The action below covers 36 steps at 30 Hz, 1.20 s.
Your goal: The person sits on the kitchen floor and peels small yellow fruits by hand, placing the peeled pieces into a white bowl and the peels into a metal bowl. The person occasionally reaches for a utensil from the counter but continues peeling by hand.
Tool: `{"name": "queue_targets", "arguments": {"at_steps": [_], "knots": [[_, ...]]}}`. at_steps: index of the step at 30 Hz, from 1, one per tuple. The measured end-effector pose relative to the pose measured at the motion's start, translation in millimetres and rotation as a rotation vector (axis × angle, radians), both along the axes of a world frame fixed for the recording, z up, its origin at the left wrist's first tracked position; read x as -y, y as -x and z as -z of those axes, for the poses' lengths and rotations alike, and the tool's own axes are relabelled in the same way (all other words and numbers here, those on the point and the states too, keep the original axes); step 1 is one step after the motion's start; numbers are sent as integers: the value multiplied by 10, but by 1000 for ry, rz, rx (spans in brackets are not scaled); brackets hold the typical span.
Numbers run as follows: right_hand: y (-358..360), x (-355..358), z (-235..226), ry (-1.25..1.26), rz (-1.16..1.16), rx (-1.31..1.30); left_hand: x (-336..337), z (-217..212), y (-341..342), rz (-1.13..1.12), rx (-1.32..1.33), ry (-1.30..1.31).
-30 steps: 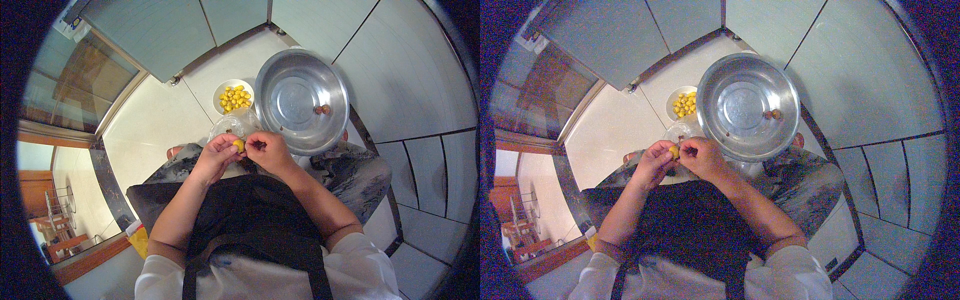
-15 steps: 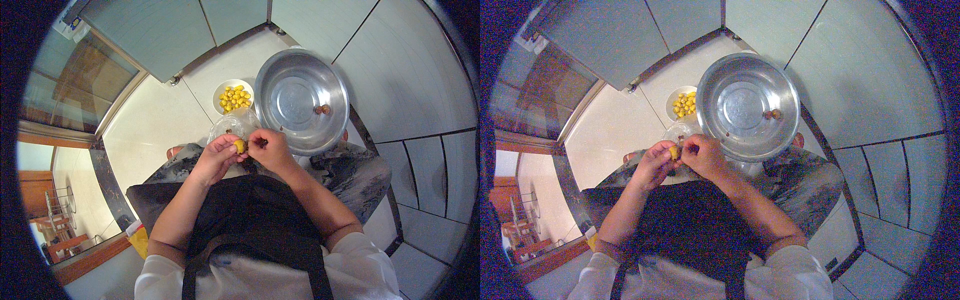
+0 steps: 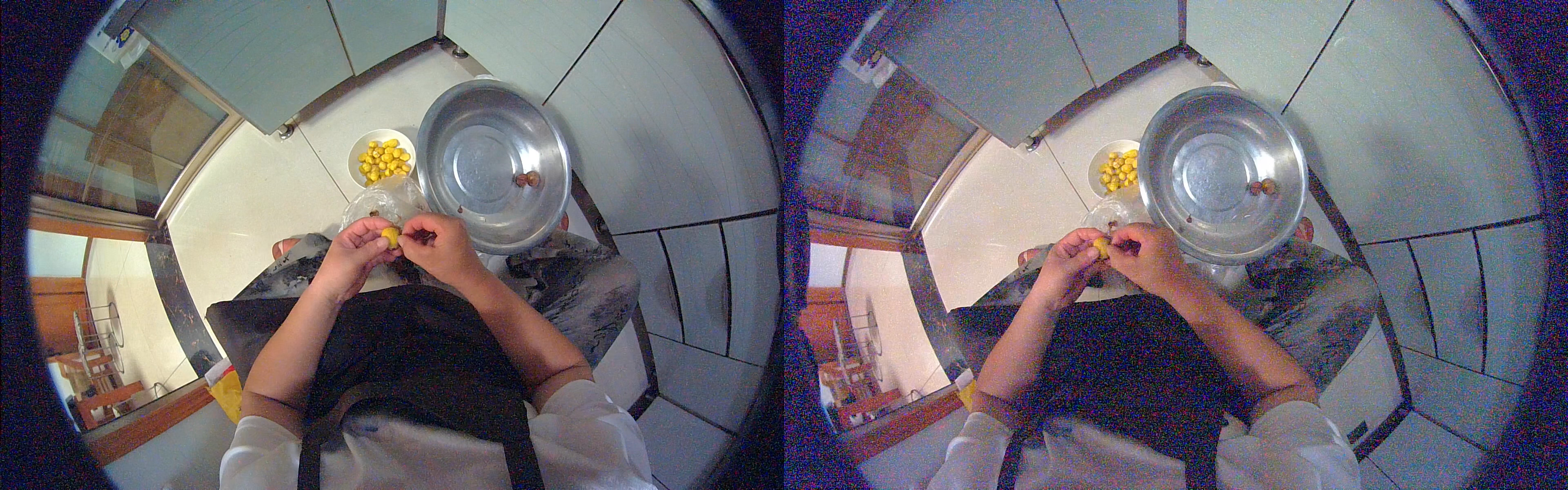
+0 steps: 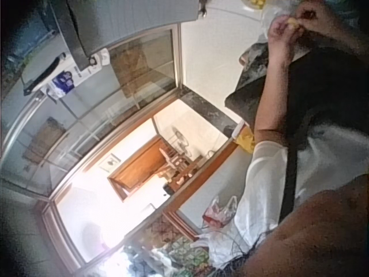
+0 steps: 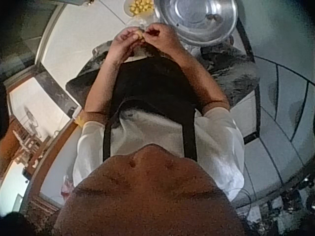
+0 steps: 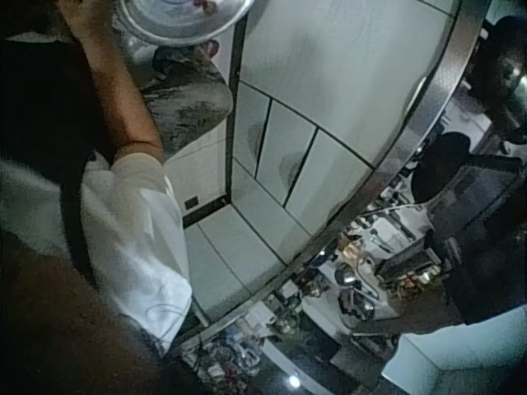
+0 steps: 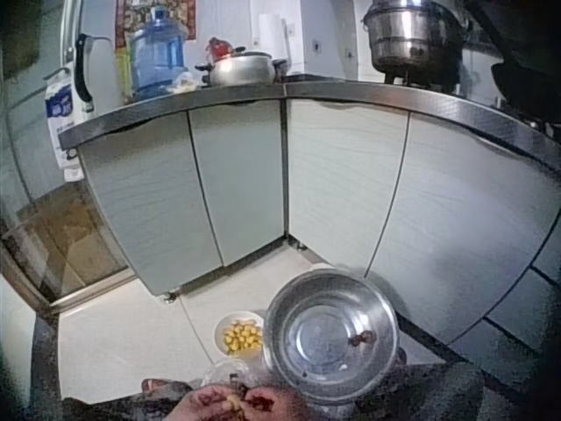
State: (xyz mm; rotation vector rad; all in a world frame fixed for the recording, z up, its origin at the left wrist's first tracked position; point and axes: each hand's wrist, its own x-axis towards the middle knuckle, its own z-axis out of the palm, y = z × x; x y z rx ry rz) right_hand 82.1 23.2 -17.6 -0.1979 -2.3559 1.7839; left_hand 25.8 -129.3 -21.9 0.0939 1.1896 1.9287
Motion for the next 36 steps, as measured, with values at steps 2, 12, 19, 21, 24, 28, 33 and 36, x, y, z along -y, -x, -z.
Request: {"name": "queue_targets", "arguments": {"at_steps": [2,12,19,21,24,28,33,36], "knots": [[2,-7,25,3,-11,0,0,2,2,11,-10,-1],[5,-9,34,24,-17,28,0,-16,-5,23,-21,-6],[10,-16,43,56,-16,50,-9,-33,-9,14,5,-5],[10,-15,32,51,-28,53,-2,-8,-4,17,-11,6],[8,-13,33,5,-28,44,-10,3,-12,20,-28,7],[9,-14,50,76,5,51,-4,-17,-10,50,-1,-40],[21,-29,44,85,64,97,7,-44,-18,39,77,-161],[30,-64,70,102,94,120,28,-43,-1,19,110,-214]]}}
